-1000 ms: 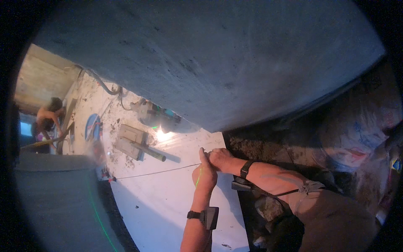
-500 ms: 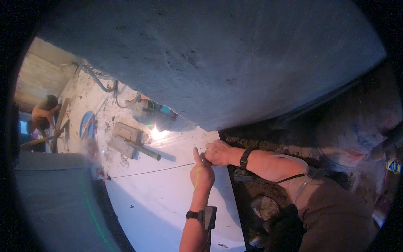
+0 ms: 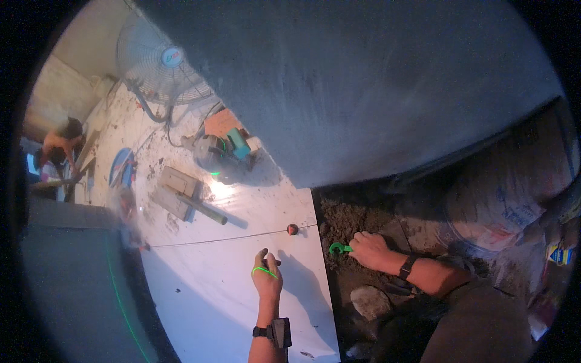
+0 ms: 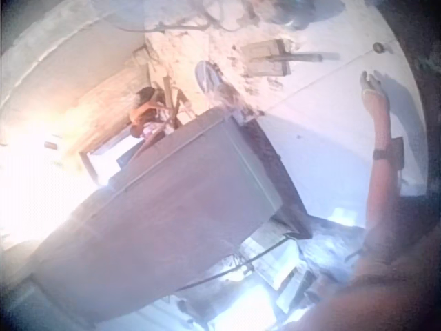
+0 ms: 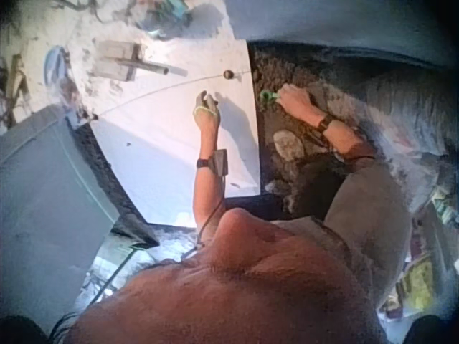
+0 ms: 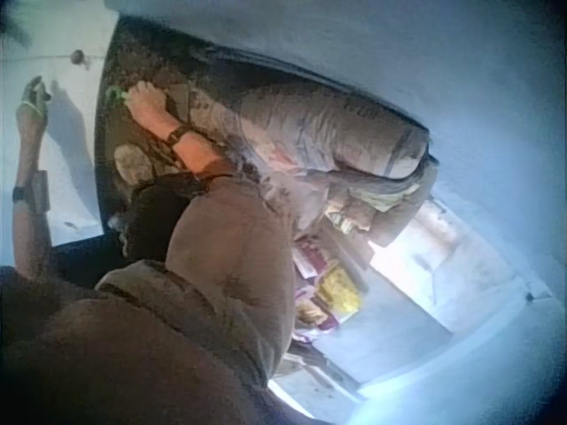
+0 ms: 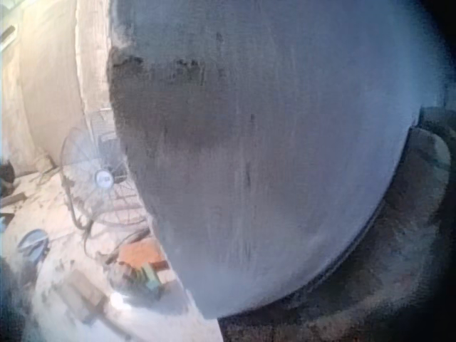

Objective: Installing floor tiles using spacers, leveling tools, and mortar.

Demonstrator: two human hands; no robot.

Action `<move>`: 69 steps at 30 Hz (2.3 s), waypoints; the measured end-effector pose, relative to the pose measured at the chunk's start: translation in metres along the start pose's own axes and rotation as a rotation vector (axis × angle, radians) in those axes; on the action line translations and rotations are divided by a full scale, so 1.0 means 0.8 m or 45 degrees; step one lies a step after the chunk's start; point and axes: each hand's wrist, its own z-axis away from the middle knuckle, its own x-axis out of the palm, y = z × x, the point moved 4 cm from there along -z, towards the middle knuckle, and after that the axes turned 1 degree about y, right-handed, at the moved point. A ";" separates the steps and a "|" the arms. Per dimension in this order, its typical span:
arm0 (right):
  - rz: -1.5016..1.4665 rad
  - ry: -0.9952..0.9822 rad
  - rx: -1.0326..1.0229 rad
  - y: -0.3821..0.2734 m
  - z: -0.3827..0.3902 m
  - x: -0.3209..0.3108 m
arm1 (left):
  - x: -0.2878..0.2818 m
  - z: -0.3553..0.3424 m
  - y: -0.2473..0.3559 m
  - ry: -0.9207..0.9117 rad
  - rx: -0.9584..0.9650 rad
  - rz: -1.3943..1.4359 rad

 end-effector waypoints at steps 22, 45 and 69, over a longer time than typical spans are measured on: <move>0.990 -0.157 -0.958 -0.173 -0.251 -0.108 | -0.012 0.042 0.005 0.135 -0.090 0.053; 0.772 -0.219 -0.893 -0.127 -0.285 -0.060 | 0.053 -0.038 0.081 0.039 0.246 -0.666; 0.226 -0.186 -0.326 -0.079 -0.224 -0.050 | 0.060 -0.040 0.073 0.148 0.523 -0.580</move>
